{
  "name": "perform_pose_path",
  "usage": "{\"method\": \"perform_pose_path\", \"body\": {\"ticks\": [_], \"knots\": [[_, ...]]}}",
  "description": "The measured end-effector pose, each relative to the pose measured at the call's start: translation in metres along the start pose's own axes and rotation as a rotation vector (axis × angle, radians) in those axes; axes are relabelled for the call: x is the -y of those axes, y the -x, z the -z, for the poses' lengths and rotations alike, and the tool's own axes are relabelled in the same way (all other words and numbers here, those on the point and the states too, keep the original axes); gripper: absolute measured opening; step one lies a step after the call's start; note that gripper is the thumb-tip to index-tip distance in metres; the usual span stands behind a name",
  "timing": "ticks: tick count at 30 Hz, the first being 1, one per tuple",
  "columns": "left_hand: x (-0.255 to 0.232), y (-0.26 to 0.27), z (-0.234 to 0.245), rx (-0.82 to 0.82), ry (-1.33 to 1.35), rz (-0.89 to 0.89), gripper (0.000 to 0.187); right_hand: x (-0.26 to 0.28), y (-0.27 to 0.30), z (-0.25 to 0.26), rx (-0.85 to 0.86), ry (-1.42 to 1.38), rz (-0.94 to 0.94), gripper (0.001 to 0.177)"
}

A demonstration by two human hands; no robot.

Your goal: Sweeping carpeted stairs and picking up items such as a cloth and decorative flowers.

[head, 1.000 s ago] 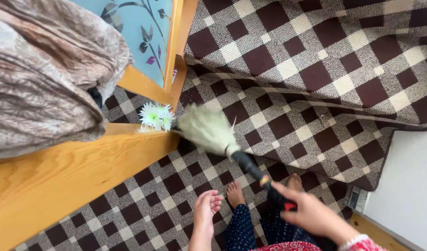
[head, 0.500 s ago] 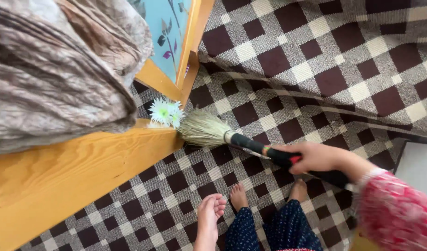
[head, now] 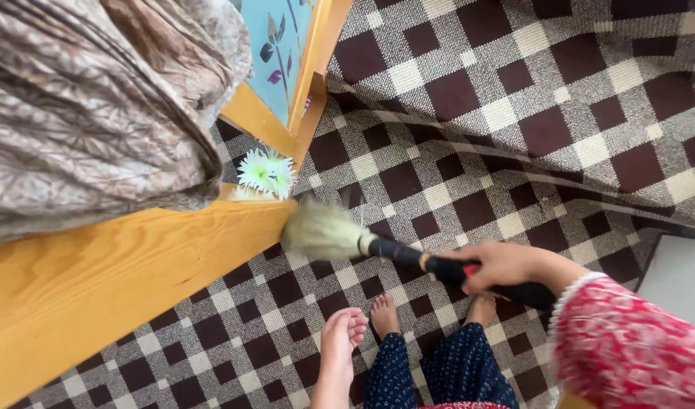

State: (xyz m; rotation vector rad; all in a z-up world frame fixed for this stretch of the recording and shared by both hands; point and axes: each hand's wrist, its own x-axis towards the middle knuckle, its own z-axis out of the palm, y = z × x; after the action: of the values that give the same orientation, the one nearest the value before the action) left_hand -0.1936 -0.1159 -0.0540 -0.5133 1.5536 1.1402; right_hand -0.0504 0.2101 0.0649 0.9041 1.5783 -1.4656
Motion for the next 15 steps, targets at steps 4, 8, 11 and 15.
{"method": "perform_pose_path", "body": {"ticks": [4, 8, 11, 15], "knots": [[-0.006, -0.002, 0.001, -0.005, -0.022, 0.003, 0.033, -0.002, 0.049, 0.012, 0.062, 0.067, -0.101, 0.093], [-0.006, 0.001, 0.003, -0.022, -0.031, 0.007, 0.033, -0.011, 0.047, 0.030, -0.210, 0.019, -0.188, 0.091], [-0.002, -0.004, 0.004, -0.028, -0.006, 0.025, 0.033, -0.039, -0.006, 0.017, -0.360, -0.174, -0.096, 0.079], [0.007, -0.013, 0.002, -0.072, -0.008, 0.082, 0.033, -0.076, -0.038, -0.021, -0.245, -0.048, 0.050, 0.063]]}}
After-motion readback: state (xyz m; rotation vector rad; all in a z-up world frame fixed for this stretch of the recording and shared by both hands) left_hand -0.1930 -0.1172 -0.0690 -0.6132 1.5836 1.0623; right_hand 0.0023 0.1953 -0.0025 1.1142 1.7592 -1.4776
